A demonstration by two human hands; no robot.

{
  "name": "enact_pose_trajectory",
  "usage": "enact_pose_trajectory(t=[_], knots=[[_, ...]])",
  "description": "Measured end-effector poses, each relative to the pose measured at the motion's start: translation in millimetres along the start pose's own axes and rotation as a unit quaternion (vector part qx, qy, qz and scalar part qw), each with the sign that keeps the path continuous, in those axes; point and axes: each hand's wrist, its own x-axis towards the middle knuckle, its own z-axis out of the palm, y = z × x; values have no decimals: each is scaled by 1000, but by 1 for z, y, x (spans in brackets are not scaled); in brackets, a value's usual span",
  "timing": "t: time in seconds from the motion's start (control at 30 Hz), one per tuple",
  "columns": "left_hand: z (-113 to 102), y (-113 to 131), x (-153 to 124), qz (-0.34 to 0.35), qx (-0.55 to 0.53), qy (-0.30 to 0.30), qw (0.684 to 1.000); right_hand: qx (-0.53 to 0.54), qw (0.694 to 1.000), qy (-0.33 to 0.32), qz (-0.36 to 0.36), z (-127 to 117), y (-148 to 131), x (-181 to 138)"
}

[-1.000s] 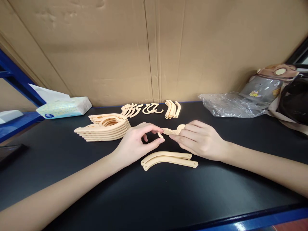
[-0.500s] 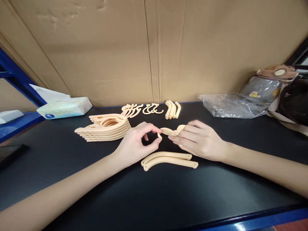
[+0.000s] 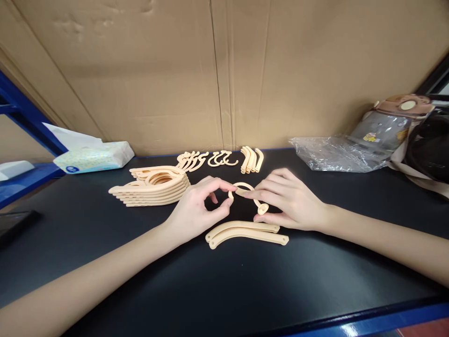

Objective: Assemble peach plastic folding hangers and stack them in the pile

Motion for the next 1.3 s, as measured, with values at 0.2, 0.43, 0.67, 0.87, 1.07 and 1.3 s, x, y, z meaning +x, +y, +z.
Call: enact_pose_trajectory(t=[0.2, 0.43, 0.67, 0.87, 1.07, 1.3], knots=[[0, 0, 1, -7, 5, -3, 1000, 56, 998, -16, 6, 0, 2, 0], [2, -4, 3, -10, -37, 4, 999, 90, 994, -19, 51, 1, 3, -1], [0, -6, 1, -24, 33, 12, 999, 126, 988, -11, 84, 4, 3, -2], [-13, 7, -3, 23, 58, -44, 997, 252, 947, 24, 200, -4, -4, 1], [-36, 38, -17, 119, 189, -190, 956, 435, 825, 56, 357, -10, -11, 7], [-22, 33, -25, 120, 264, -231, 929, 524, 764, 49, 373, -2, -11, 6]])
